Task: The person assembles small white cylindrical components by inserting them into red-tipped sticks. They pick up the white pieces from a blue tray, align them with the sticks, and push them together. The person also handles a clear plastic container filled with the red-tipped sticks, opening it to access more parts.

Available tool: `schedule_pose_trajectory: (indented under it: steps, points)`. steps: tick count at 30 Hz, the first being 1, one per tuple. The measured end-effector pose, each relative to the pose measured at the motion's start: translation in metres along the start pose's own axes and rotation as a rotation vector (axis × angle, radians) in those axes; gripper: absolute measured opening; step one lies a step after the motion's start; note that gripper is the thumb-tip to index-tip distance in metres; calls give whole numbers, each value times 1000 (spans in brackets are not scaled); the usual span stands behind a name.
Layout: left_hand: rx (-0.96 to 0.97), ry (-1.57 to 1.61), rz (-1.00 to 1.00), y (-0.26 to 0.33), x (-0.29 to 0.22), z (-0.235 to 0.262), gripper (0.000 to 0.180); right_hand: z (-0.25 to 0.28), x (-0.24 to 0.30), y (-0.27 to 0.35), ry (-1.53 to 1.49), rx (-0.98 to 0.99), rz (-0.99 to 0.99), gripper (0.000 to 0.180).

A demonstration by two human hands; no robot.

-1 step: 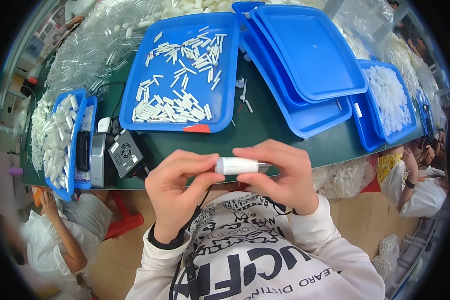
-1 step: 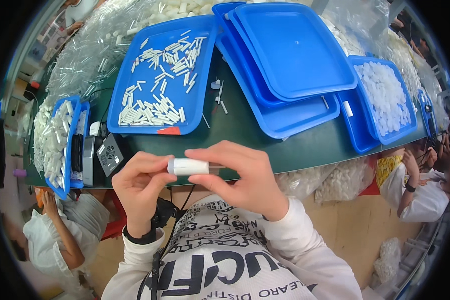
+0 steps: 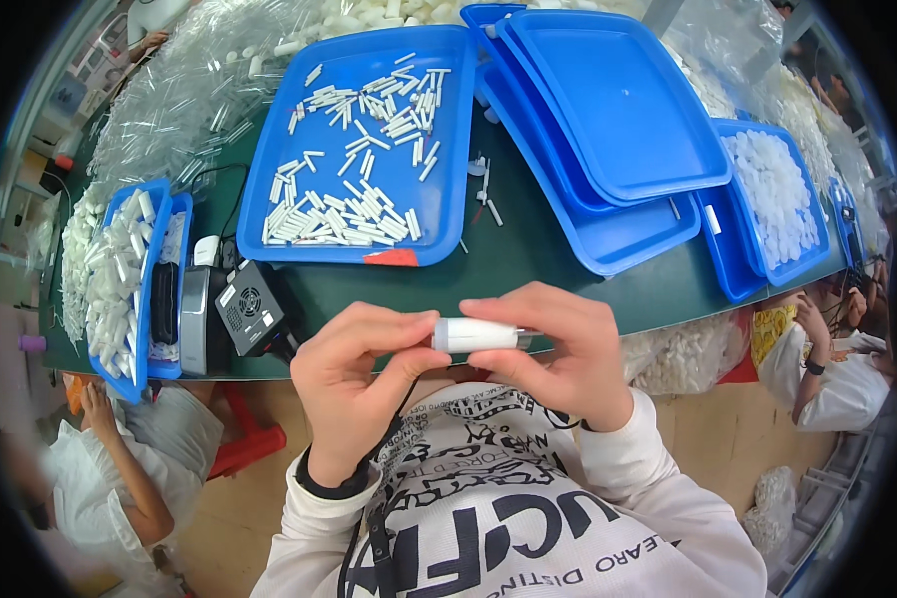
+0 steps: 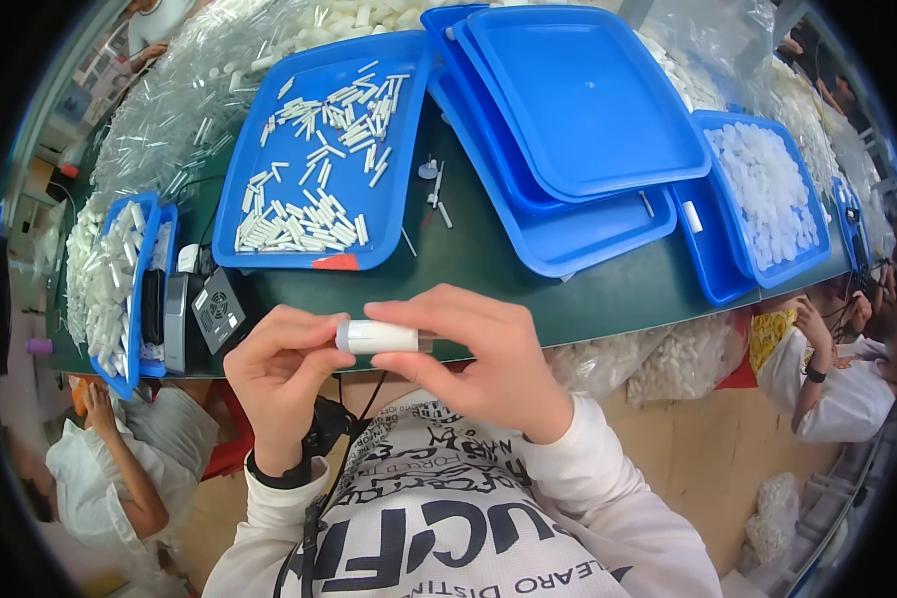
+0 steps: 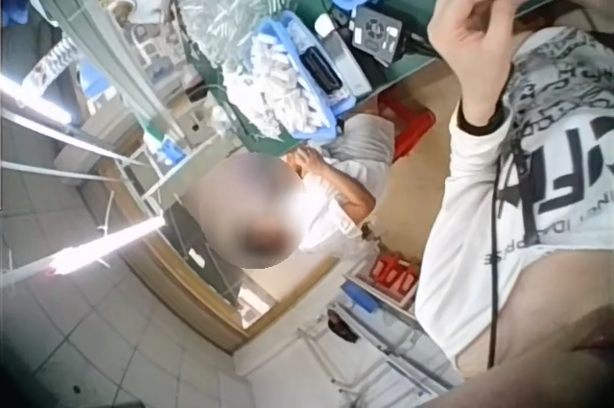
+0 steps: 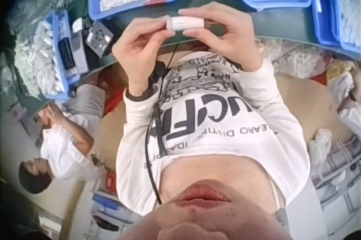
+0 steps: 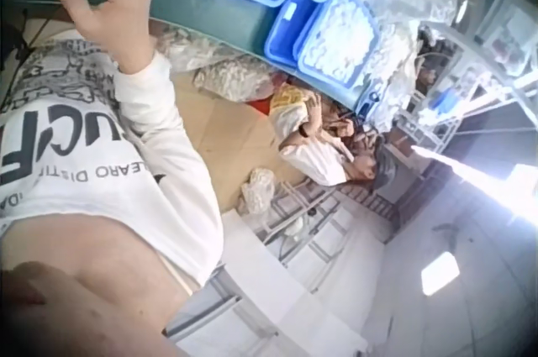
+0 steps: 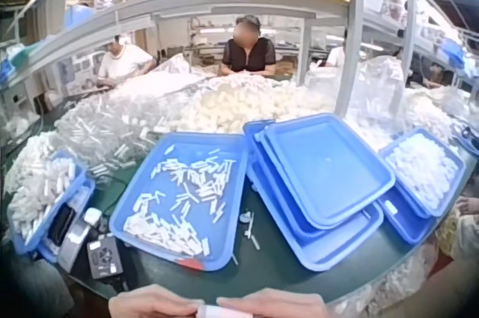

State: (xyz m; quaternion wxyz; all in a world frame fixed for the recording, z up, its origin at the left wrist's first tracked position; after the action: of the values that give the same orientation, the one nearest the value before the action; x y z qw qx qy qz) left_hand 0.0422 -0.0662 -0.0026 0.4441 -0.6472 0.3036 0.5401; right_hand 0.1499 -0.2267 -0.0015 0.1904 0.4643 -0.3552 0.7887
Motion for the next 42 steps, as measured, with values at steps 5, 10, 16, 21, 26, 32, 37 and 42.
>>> schedule_pose_trajectory:
  steps: [5,10,16,21,26,32,37,42]
  points:
    - [19,-76,-68,2,1,1,23,-3,3,3,50,-17,99,34]
    - [64,-190,-136,5,5,0,25,-3,2,9,133,17,145,35]
    - [25,-350,-284,12,10,-6,27,-10,1,10,194,-36,156,33]
    - [-78,-213,-204,7,22,-13,28,-20,-8,9,197,-172,170,33]
    - [-56,224,55,6,19,-6,22,-16,-7,12,178,-149,266,37]
    - [-15,29,-75,13,13,-9,26,-6,6,21,-74,-104,-134,31]
    - [53,-85,-282,14,17,-13,22,1,-3,26,-23,-58,-16,30]
    - [63,-122,-308,19,21,-16,17,5,-4,26,28,-23,82,30]
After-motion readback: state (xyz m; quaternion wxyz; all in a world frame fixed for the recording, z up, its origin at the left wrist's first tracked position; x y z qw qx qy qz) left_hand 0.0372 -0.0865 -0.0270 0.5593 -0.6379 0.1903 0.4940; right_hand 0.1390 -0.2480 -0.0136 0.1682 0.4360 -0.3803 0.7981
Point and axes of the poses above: each hand's wrist, its own y-axis away from the middle knuckle, its own z-axis out of the back of the hand, x = y × z, the point moved 1 cm from there along -y, towards the middle knuckle, and after that the axes turned 2 degrees about y, right-handed, at the moved point
